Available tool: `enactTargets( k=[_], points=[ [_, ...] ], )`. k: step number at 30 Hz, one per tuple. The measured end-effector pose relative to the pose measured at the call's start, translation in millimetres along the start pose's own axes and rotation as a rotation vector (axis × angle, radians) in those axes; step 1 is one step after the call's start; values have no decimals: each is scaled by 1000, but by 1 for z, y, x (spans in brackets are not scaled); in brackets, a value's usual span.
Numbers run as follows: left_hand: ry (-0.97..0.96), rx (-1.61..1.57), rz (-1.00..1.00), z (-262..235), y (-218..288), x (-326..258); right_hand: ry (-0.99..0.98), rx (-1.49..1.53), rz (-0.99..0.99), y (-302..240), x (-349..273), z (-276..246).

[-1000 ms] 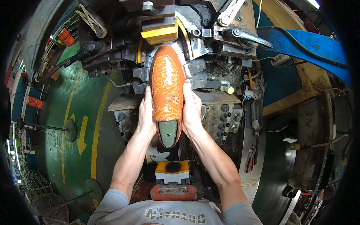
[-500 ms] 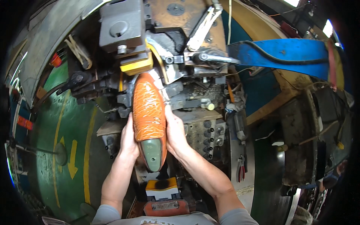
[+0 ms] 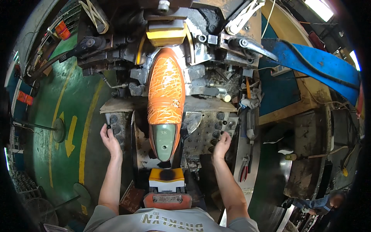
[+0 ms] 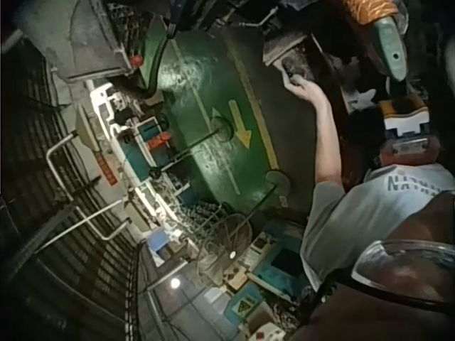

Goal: The person inserts white shoe lasts into black-and-white and orange shoes, then places them into a machine to secure the lasts. The process is repeated for multiple shoes, with the person handling each shoe individually and returning them to the conveyor belt after processing.

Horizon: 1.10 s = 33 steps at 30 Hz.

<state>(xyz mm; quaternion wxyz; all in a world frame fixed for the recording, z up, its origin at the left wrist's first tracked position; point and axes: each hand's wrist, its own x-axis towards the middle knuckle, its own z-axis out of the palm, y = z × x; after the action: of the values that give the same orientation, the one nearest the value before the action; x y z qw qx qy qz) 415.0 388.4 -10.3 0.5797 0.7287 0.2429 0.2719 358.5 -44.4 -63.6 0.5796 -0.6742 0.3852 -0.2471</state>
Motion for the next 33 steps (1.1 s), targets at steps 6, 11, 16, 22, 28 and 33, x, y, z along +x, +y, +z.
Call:
enactTargets(
  k=[6,11,16,22,28,33],
  points=[
    [-8,191,-280,-40,-82,-11,-329,-43,196,57,-2,-36],
    [-164,218,-378,-47,-102,-17,13,-91,202,55,-4,-29],
    [-192,254,-365,-44,-102,-19,-35,-65,240,61,2,-34],
    [-120,258,-360,-48,-112,-25,-79,-82,37,57,-6,-23],
    [-154,301,-364,-46,-115,-24,24,-75,-160,42,29,5],
    [-122,324,-362,-57,-112,-25,-60,253,169,7,21,10]
  ],
)
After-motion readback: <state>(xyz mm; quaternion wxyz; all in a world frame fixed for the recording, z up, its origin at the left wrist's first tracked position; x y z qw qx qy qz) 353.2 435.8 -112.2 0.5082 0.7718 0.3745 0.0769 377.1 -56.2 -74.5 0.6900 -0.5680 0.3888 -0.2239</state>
